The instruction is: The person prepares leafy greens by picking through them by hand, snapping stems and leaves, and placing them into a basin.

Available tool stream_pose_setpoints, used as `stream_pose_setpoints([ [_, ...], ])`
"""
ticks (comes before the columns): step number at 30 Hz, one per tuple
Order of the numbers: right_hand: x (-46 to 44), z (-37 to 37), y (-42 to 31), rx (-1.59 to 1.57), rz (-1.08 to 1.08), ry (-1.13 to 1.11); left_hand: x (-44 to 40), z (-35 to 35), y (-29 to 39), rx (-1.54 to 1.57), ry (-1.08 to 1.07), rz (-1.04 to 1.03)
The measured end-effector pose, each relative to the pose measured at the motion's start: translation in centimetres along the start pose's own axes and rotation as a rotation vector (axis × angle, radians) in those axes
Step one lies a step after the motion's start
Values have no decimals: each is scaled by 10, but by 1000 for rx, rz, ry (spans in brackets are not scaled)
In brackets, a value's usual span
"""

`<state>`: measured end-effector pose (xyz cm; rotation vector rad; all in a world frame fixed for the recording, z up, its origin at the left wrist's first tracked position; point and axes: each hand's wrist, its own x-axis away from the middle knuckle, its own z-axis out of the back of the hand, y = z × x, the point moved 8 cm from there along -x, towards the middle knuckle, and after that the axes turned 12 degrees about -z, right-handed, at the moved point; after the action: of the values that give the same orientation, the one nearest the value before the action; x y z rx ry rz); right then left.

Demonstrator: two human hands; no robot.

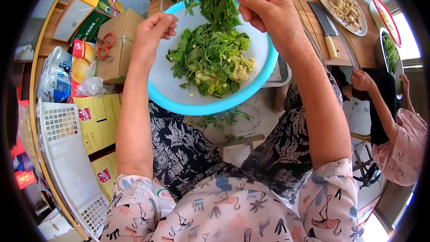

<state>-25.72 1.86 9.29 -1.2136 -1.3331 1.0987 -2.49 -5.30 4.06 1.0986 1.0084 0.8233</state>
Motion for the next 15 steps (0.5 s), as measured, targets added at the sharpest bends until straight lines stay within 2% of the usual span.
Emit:
stream_pose_setpoints([
  [3,-2,9,1,-42,2,38,-2,-10,-14,-176,-91,54],
  [5,1,11,0,-31,-17,53,-5,-19,-18,-259,-109,-10],
  [8,1,15,-3,-21,27,39,-3,-50,-35,-435,-320,-82],
  [11,0,19,0,-22,17,46,5,-86,-35,-493,-460,-144],
  [13,1,20,0,-21,29,40,8,-96,-59,-506,-498,-150],
  [15,1,21,1,-22,33,30,12,-109,-60,-699,-562,-416],
])
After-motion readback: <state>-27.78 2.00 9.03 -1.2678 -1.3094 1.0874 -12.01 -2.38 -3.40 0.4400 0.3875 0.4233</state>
